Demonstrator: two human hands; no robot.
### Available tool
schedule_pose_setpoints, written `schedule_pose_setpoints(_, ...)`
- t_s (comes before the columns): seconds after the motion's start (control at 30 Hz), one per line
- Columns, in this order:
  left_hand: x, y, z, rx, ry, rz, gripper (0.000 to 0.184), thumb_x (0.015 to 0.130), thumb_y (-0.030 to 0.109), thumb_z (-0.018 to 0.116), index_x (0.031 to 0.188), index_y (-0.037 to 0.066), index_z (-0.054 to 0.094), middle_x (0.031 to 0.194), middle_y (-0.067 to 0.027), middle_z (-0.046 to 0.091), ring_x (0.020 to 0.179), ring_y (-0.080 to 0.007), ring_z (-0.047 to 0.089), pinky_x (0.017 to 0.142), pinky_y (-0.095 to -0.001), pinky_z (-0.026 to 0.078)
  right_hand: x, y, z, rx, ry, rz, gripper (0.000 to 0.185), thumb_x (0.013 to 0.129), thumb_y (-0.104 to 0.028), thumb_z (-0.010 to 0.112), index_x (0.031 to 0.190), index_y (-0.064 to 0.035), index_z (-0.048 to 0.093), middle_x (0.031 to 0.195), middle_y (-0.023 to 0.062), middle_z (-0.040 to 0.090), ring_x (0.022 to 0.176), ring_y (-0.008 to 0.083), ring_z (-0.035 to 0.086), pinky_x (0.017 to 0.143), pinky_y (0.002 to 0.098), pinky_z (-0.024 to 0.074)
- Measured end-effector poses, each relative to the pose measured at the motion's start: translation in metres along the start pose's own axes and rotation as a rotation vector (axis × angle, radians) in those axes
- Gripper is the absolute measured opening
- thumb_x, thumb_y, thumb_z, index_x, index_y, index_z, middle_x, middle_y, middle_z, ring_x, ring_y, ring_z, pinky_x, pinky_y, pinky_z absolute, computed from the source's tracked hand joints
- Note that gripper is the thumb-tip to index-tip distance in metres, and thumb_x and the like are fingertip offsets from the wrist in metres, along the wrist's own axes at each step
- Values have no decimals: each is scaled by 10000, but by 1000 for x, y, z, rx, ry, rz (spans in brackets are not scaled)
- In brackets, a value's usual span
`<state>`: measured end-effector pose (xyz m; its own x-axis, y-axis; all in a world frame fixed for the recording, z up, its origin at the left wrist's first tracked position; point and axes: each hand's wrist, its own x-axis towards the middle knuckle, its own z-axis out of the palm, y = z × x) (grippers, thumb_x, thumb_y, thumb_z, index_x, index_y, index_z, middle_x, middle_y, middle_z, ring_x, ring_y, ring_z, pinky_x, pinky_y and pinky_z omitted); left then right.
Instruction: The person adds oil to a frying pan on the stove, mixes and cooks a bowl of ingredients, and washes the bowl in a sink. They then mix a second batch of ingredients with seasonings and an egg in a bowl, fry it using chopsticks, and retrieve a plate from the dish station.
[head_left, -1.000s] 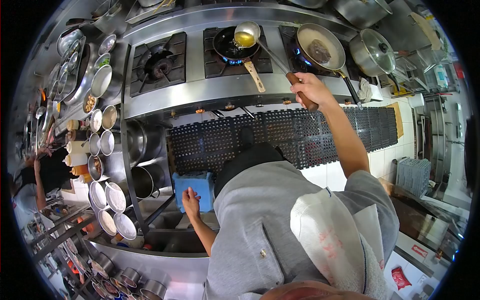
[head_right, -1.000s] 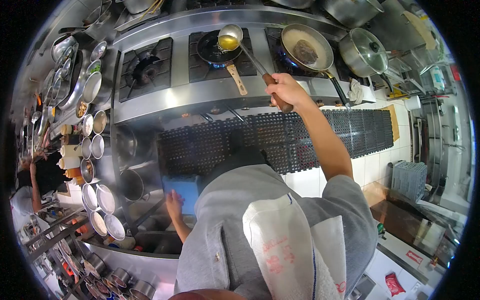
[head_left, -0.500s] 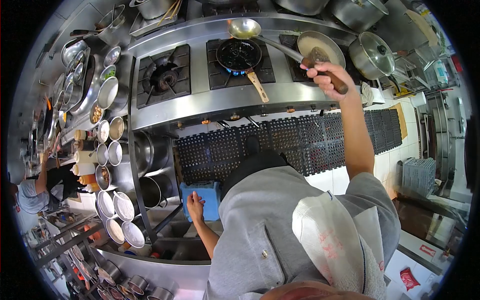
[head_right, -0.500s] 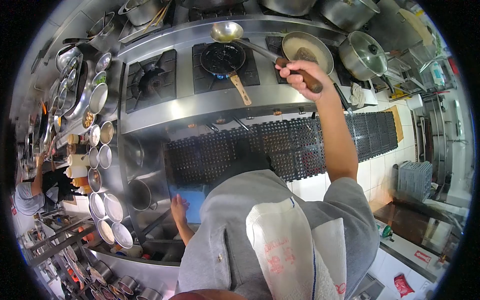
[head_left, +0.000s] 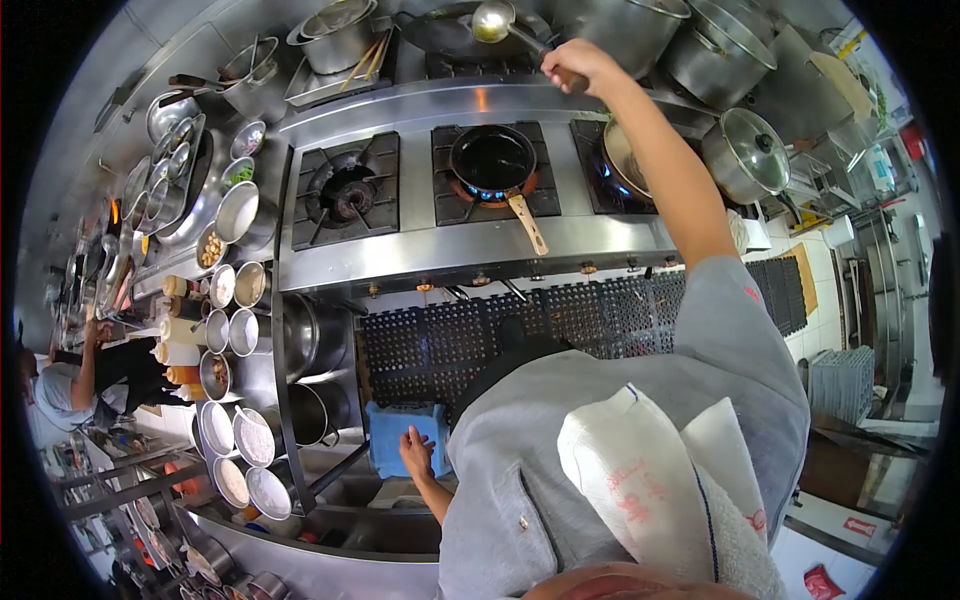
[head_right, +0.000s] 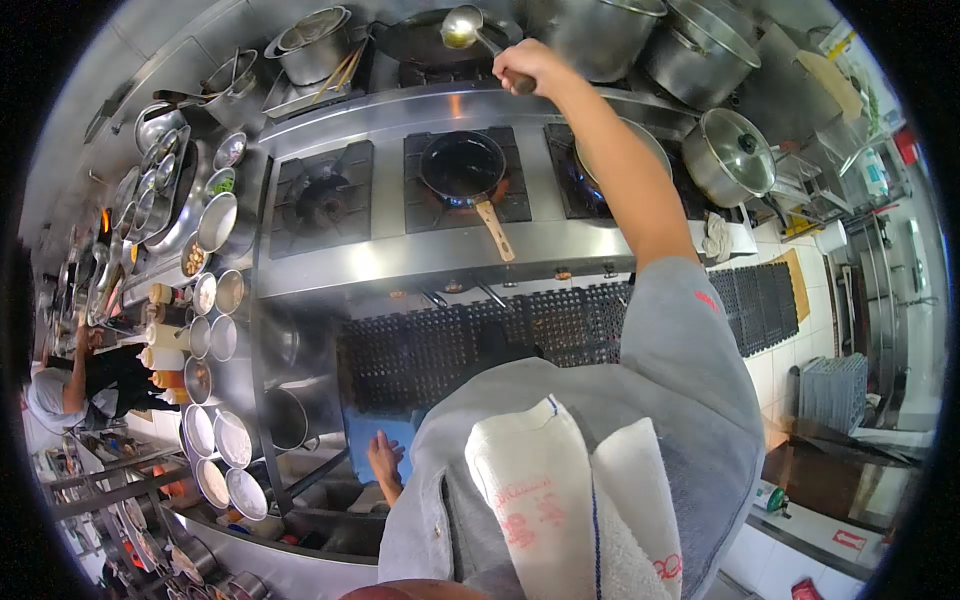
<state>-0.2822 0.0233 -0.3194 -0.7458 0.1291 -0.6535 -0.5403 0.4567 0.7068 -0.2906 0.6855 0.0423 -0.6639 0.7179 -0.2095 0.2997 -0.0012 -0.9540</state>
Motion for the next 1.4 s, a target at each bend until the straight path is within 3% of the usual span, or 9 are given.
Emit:
schedule_pose_setpoints(0.23,-15,-57,-16,-98,117,-123,461,928,447,536,1041,1,520,822,-143,613,566,-202,594,477,-286,448,38,56,7,-1141,509,-559,273,757,-108,553,970,57,594,812,238,636,631,315,654,609,409,534)
schedule_pose_setpoints(0.33,-15,-83,-19,-111,126,-163,461,933,441,527,1063,-1,515,819,-144,614,562,-201,592,469,-287,446,33,76,6,-1162,557,-602,318,784,-103,560,1097,-51,563,843,188,622,611,203,628,461,352,479)
schedule_pose_setpoints(0.4,-17,-86,-17,-101,120,-182,459,936,431,521,1085,-4,512,820,-149,617,559,-198,590,467,-292,445,20,85,19,-153,303,-176,311,801,-104,556,1110,-69,556,757,166,607,587,206,621,444,355,470)
schedule_pose_setpoints(0.8,-44,-90,-21,-142,134,-163,437,936,394,533,1081,-17,518,791,-134,616,539,-170,567,465,-285,439,37,122,39,-717,412,-70,341,769,-157,602,1089,-44,567,1026,250,639,1026,399,598,871,468,465)
schedule_pose_setpoints(0.87,-48,-89,-27,-148,108,-140,429,936,393,534,1065,-16,520,767,-126,608,529,-166,560,459,-281,435,9,95,55,-580,358,36,323,774,-151,591,1084,-65,568,912,211,669,892,368,656,784,442,520)
schedule_pose_setpoints(0.9,-53,-93,-31,-162,83,-115,421,936,392,535,1049,-14,521,744,-118,600,519,-162,552,453,-276,431,54,144,39,-1053,677,-428,289,777,-135,568,1061,-83,579,759,161,667,678,309,678,623,390,553)
schedule_pose_setpoints(0.93,-54,-95,-35,-137,65,-124,421,936,392,535,1049,-14,521,744,-118,600,519,-162,552,453,-276,431,16,105,57,-644,453,-53,258,784,-130,551,1034,-68,569,684,139,647,536,252,650,510,362,539)
schedule_pose_setpoints(1.2,-50,-125,-36,-276,80,-127,327,947,355,536,995,32,522,686,-63,565,510,-132,545,441,-259,407,-30,130,123,548,-4,-314,129,832,-91,566,924,-44,489,638,75,542,490,182,540,423,325,465)
schedule_pose_setpoints(1.4,-94,-93,-16,-356,242,-132,305,948,345,537,913,42,534,664,-20,524,522,-92,490,455,-243,382,-126,210,231,346,-157,164,117,797,-56,554,825,-89,446,604,44,486,430,158,469,377,327,425)
